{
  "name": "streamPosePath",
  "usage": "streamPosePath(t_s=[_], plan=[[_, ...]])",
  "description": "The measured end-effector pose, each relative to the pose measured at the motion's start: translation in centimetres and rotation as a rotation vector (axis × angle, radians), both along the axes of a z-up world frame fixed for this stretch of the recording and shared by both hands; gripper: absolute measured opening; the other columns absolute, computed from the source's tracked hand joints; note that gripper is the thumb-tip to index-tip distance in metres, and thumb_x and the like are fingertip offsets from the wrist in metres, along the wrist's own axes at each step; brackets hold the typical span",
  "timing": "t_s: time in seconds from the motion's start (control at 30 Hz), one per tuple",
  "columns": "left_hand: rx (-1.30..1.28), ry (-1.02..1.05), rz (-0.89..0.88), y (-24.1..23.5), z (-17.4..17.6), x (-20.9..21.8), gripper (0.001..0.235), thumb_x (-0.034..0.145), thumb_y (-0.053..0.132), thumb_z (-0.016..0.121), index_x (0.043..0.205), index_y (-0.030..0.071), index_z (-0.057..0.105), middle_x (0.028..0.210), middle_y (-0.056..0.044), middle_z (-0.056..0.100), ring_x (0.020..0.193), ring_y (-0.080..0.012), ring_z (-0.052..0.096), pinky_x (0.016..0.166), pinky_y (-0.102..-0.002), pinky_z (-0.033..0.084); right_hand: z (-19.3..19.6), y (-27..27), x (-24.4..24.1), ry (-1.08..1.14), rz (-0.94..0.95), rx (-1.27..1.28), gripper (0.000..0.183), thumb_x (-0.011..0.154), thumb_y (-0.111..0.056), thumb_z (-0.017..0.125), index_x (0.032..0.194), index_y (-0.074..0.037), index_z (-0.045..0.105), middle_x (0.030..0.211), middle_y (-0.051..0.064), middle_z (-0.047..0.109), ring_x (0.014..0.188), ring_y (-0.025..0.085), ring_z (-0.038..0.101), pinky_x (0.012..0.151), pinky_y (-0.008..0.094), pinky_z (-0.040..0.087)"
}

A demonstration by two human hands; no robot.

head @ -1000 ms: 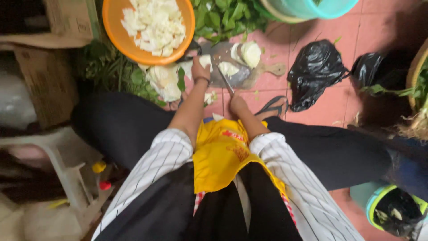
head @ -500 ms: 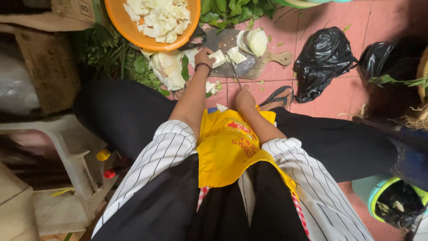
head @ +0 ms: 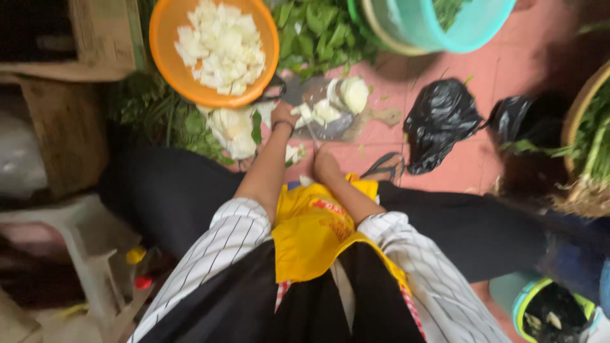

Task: Chopping cabbage on a small wooden cutting board and placing the pieces into a plastic bowl.

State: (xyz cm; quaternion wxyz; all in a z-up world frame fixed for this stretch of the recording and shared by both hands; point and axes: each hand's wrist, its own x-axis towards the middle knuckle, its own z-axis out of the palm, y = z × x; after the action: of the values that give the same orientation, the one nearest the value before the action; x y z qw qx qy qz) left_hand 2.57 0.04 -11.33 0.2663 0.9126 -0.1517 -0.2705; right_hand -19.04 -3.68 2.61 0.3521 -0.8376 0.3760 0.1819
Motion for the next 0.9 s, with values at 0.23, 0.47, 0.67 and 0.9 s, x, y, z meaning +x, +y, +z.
streamPosePath(t_s=[0.23, 0.47, 0.67, 0.9], plan=[[0.036, 0.057, 0.002, -0.5, 3.3, 0.3, 0.036, 0.067, 0.034, 0.088, 0.093, 0.013, 0.074, 0.101, -0.013, 0.076, 0.097, -0.0321, 0.073, 0.092, -0.042, 0.058, -1.8, -0.2, 2.2, -0.106, -0.851, 0.718, 0.074, 0.111, -0.052, 0.024, 0.108, 0.011, 0.061, 0.115, 0.048, 0.052, 0.108, 0.063, 0.046, 0.082, 0.065, 0.043], [-0.025, 0.007, 0.065, -1.5, 5.2, -1.6, 0.05, 0.074, 0.025, 0.085, 0.111, 0.003, 0.059, 0.102, -0.021, 0.072, 0.1, -0.0393, 0.069, 0.089, -0.046, 0.056, -5.1, -1.9, 2.8, -0.004, -0.393, 0.345, 0.087, 0.107, -0.053, 0.007, 0.124, 0.014, 0.06, 0.126, 0.038, 0.061, 0.127, 0.047, 0.057, 0.11, 0.048, 0.043], [-0.274, -0.22, 0.246, -2.1, 7.6, -1.7, 0.041, 0.079, 0.001, 0.067, 0.117, -0.002, 0.053, 0.118, -0.027, 0.056, 0.107, -0.0461, 0.06, 0.095, -0.051, 0.049, -1.8, -2.9, 0.6, -0.017, -0.255, 0.209, 0.067, 0.109, -0.041, 0.014, 0.136, 0.011, 0.047, 0.127, 0.04, 0.06, 0.122, 0.051, 0.059, 0.107, 0.053, 0.044], [-0.002, -0.153, -0.362, -3.0, 16.3, -4.0, 0.054, 0.087, 0.023, 0.074, 0.137, 0.025, 0.052, 0.151, -0.022, 0.032, 0.134, -0.046, 0.036, 0.108, -0.054, 0.042, 15.6, -11.1, -4.1, 0.553, 0.454, 0.073, 0.07, 0.084, -0.032, 0.079, 0.143, -0.01, 0.048, 0.124, 0.02, 0.066, 0.112, 0.035, 0.068, 0.094, 0.047, 0.055]])
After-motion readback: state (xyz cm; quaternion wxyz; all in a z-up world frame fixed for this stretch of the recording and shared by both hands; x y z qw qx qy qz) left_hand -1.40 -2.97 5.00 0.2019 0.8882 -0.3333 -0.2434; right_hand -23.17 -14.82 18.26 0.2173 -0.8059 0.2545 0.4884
